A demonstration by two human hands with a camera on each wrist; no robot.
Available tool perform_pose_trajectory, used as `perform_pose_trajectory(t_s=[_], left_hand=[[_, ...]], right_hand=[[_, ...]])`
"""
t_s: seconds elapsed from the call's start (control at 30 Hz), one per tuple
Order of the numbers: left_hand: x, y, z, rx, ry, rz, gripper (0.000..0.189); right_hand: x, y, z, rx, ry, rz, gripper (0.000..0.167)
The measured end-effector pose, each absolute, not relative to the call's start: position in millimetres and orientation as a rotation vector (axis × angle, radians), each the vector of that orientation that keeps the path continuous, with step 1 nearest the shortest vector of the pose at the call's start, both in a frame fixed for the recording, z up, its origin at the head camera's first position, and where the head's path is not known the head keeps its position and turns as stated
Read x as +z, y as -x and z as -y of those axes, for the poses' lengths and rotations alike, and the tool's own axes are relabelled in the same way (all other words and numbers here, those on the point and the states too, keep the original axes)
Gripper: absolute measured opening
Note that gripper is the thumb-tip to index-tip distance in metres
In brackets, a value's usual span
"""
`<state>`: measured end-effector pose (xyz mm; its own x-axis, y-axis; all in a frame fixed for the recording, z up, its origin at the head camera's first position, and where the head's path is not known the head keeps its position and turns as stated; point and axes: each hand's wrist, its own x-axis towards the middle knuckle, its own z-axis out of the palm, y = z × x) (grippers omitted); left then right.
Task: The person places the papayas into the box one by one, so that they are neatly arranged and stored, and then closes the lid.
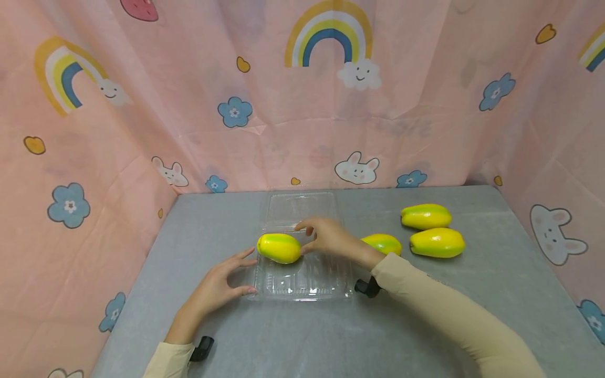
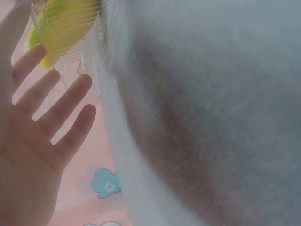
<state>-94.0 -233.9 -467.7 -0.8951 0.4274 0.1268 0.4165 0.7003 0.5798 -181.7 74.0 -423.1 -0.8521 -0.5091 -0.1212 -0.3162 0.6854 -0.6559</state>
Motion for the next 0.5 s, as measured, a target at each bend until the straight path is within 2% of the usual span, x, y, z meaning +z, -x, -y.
perform_pose_trajectory(t_s=[0.5], left_hand=[[-468,95,234,0.951,-0.691,-2.861,0.066]], right_hand=[[-396,182,-162,-0.957,0.591,-2.616,0.060]])
